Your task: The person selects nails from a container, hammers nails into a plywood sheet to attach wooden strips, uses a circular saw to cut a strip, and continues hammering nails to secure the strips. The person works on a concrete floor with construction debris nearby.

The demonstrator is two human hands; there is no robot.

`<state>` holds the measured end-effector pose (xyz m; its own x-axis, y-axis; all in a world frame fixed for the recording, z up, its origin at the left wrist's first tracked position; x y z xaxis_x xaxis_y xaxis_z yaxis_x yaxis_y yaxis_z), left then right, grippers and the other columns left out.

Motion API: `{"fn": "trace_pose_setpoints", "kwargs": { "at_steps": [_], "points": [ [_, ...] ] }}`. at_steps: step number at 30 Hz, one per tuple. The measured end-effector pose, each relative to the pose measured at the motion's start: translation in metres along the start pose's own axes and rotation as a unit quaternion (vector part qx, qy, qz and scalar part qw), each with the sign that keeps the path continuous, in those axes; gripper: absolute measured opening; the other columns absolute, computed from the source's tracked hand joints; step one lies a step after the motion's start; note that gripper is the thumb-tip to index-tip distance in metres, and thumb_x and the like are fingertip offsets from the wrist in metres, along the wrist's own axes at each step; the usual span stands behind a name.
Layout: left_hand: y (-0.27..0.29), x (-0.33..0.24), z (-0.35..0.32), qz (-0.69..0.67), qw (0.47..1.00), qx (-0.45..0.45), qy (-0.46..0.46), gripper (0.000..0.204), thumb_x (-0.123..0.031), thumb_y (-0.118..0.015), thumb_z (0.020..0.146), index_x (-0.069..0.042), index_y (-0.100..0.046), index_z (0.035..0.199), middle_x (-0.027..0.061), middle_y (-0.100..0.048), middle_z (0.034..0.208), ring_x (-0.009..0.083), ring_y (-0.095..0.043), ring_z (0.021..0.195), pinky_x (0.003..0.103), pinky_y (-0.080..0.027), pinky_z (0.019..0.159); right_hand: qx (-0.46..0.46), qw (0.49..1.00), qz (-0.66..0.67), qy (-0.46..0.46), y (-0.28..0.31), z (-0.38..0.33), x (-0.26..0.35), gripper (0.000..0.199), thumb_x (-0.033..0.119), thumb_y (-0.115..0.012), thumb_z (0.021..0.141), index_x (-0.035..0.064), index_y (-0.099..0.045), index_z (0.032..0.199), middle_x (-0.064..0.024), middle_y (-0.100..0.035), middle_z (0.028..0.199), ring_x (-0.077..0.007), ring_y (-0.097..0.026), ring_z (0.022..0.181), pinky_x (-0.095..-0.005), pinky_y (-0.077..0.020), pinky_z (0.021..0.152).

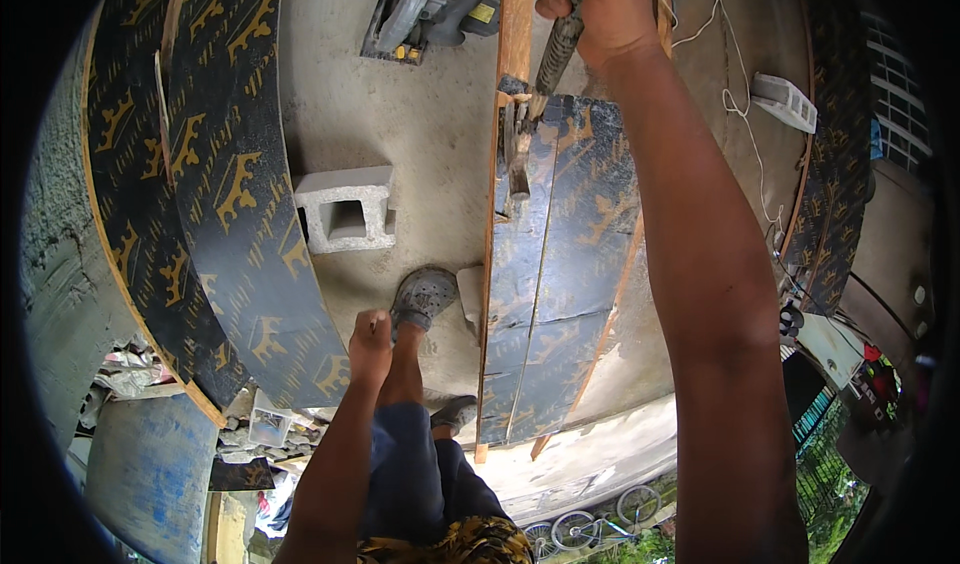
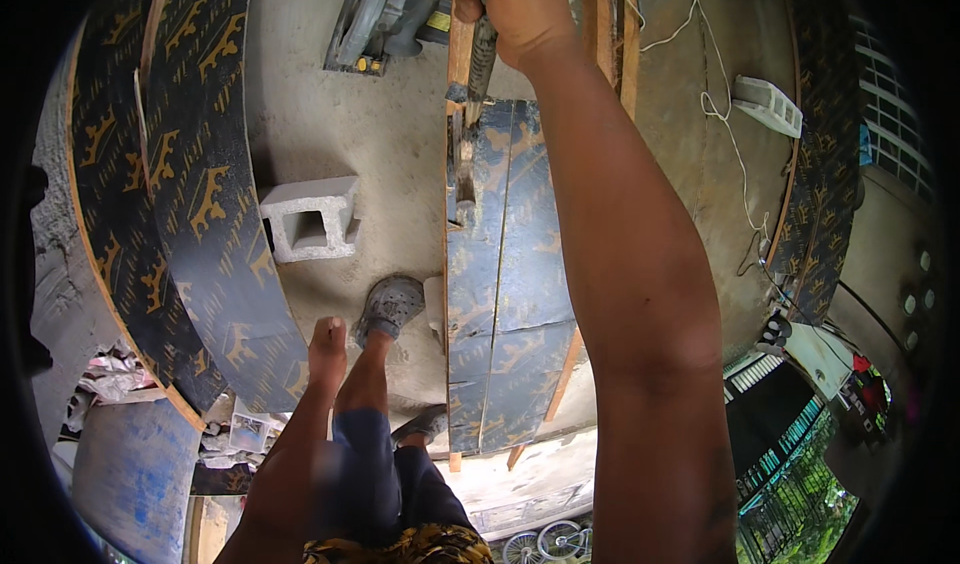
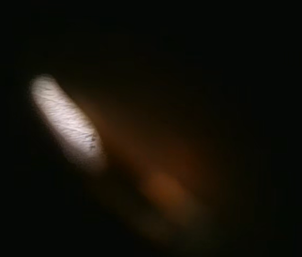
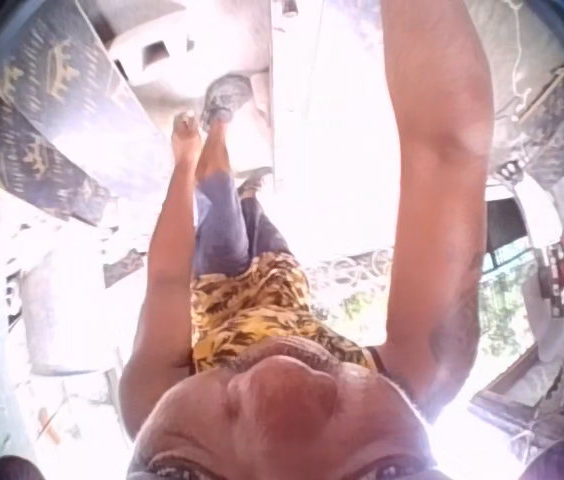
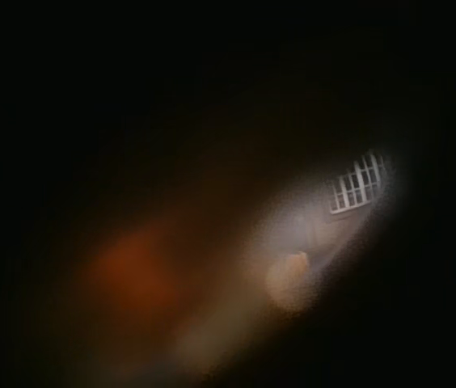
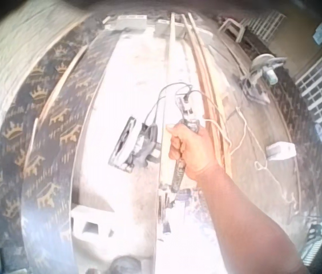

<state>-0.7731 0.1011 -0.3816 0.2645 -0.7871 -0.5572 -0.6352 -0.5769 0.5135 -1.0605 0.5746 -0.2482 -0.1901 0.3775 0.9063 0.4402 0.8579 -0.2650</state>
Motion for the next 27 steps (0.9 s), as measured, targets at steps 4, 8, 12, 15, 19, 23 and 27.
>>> {"fn": "trace_pose_setpoints", "kwargs": {
  "at_steps": [4, 8, 12, 15, 19, 23, 27],
  "points": [
    [-0.027, -0.065, 0.109, -0.015, 0.996, 0.015, 0.084, 0.067, -0.066, -0.050, 0.102, -0.005, -0.063, 0.125, 0.0310, -0.068, 0.119, 0.0526, -0.062, 0.116, 0.055, -0.050, 0.095, -0.056, 0.995, -0.071, 0.029, -0.004, -0.030, 0.014, 0.014, 0.008, -0.072, 0.088, 0.0085, -0.058, 0.087, -0.0007, -0.053, 0.067, -0.0140, -0.049, 0.055, -0.0296, -0.0403, 0.053],
    [-0.024, -0.213, 0.228, 0.003, 1.000, 0.026, -0.015, 0.081, -0.073, -0.052, 0.099, -0.001, -0.061, 0.136, 0.0284, -0.070, 0.127, 0.0451, -0.066, 0.122, 0.048, -0.052, 0.103, -0.058, 0.976, -0.116, 0.178, -0.016, -0.094, 0.010, 0.017, -0.001, -0.071, 0.085, 0.0067, -0.058, 0.092, -0.0005, -0.056, 0.073, -0.0107, -0.053, 0.065, -0.0271, -0.0446, 0.059],
    [-0.043, -0.298, 0.293, 0.184, 0.971, 0.145, -0.054, 0.081, -0.074, -0.049, 0.099, 0.000, -0.069, 0.128, 0.0254, -0.071, 0.126, 0.0399, -0.067, 0.122, 0.048, -0.053, 0.102, -0.067, 0.978, -0.060, 0.190, 0.009, -0.096, 0.012, 0.020, -0.001, -0.073, 0.082, 0.0074, -0.060, 0.093, -0.0003, -0.060, 0.077, -0.0100, -0.056, 0.071, -0.0276, -0.0474, 0.065],
    [-0.057, -0.304, 0.306, 0.311, 0.938, 0.144, -0.050, 0.078, -0.071, -0.046, 0.102, 0.000, -0.074, 0.120, 0.0219, -0.074, 0.119, 0.0376, -0.069, 0.117, 0.048, -0.054, 0.097, -0.076, 0.981, -0.065, 0.165, 0.001, -0.094, 0.005, 0.020, 0.010, -0.077, 0.081, 0.0043, -0.064, 0.095, -0.0045, -0.064, 0.077, -0.0151, -0.061, 0.070, -0.0328, -0.0506, 0.067],
    [-0.059, -0.300, 0.324, 0.334, 0.929, 0.138, -0.075, 0.071, -0.064, -0.049, 0.102, 0.000, -0.074, 0.120, 0.0220, -0.074, 0.116, 0.0354, -0.071, 0.114, 0.047, -0.056, 0.092, -0.146, 0.950, -0.161, 0.223, -0.011, -0.090, 0.004, 0.042, 0.024, -0.084, 0.074, -0.0020, -0.070, 0.104, -0.0184, -0.072, 0.084, -0.0322, -0.071, 0.077, -0.0429, -0.0586, 0.076],
    [-0.056, -0.302, 0.331, 0.312, 0.932, 0.159, -0.096, 0.063, -0.057, -0.052, 0.103, 0.000, -0.073, 0.120, 0.0221, -0.074, 0.114, 0.0332, -0.072, 0.110, 0.046, -0.057, 0.087, -0.190, 0.923, -0.221, 0.250, -0.020, -0.096, 0.003, 0.044, 0.025, -0.083, 0.072, 0.0019, -0.070, 0.107, -0.0223, -0.076, 0.092, -0.0410, -0.074, 0.092, -0.0472, -0.0601, 0.086],
    [-0.076, -0.290, 0.320, 0.280, 0.935, 0.198, -0.087, 0.055, -0.050, -0.055, 0.103, 0.000, -0.072, 0.121, 0.0222, -0.074, 0.111, 0.0310, -0.073, 0.106, 0.045, -0.059, 0.082, -0.164, 0.932, -0.240, 0.215, -0.017, -0.114, 0.001, 0.034, 0.026, -0.082, 0.075, 0.0074, -0.071, 0.101, -0.0151, -0.075, 0.088, -0.0363, -0.076, 0.085, -0.0442, -0.0604, 0.078]
  ]
}}
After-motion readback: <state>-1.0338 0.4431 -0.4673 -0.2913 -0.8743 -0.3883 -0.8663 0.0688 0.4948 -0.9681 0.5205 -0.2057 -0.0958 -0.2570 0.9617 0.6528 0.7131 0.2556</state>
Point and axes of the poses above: each hand's wrist, its own z-axis towards the middle knuckle, its own y-axis out of the back of the hand, x = y × z, the point moved 4 cm from there along z, towards the middle knuckle
